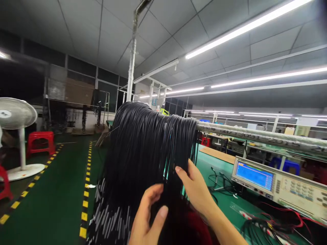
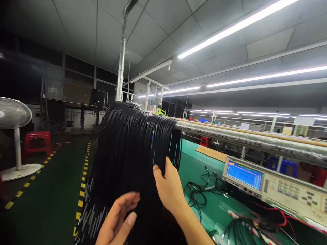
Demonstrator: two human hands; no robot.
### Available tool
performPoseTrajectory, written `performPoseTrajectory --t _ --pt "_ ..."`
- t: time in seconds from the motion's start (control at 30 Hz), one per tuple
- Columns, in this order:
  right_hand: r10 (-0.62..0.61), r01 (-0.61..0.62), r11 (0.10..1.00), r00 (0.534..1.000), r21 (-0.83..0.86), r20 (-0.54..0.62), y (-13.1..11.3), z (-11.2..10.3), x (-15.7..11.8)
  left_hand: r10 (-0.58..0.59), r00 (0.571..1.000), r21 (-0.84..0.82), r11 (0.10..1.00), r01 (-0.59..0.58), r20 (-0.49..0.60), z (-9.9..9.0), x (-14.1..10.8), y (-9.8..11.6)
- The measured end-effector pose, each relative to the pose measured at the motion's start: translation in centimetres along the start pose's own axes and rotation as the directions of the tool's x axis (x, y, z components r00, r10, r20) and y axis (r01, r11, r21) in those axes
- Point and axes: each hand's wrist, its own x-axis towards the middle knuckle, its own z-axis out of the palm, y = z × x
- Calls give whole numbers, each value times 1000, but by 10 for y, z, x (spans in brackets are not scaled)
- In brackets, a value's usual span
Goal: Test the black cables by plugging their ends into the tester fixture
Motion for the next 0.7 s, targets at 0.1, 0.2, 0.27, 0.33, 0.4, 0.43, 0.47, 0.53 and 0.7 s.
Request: performPoseTrajectory --t 0.1,0.2,0.27,0.33,0.4,0.43,0.47,0.53,0.7 --pt "25 -54 957 994 286 102 -1 -10 -11 -43 970 14 999 40 238 13 27 13" --pt "76 -121 932 987 342 143 -1 -17 -20 -108 852 -66 984 164 513 32 46 23" --pt "58 -78 976 993 202 101 0 -23 -24 -91 797 -146 965 219 597 43 53 24" --pt "-2 3 1000 1000 -18 29 3 -29 -28 -68 808 -190 957 219 585 50 57 21" --pt "-33 30 988 999 -151 -14 6 -34 -30 -62 848 -184 965 185 527 53 60 17" --pt "-21 18 987 1000 -160 -12 7 -36 -31 -63 866 -181 968 174 497 53 60 16" --pt "-4 3 990 1000 -142 0 9 -36 -31 -67 879 -185 967 173 472 54 61 16" --pt "29 -28 996 999 -84 14 10 -35 -30 -78 895 -208 960 186 440 55 63 16" --pt "63 -63 997 998 45 2 11 -28 -28 -136 902 -184 956 227 409 59 64 19"
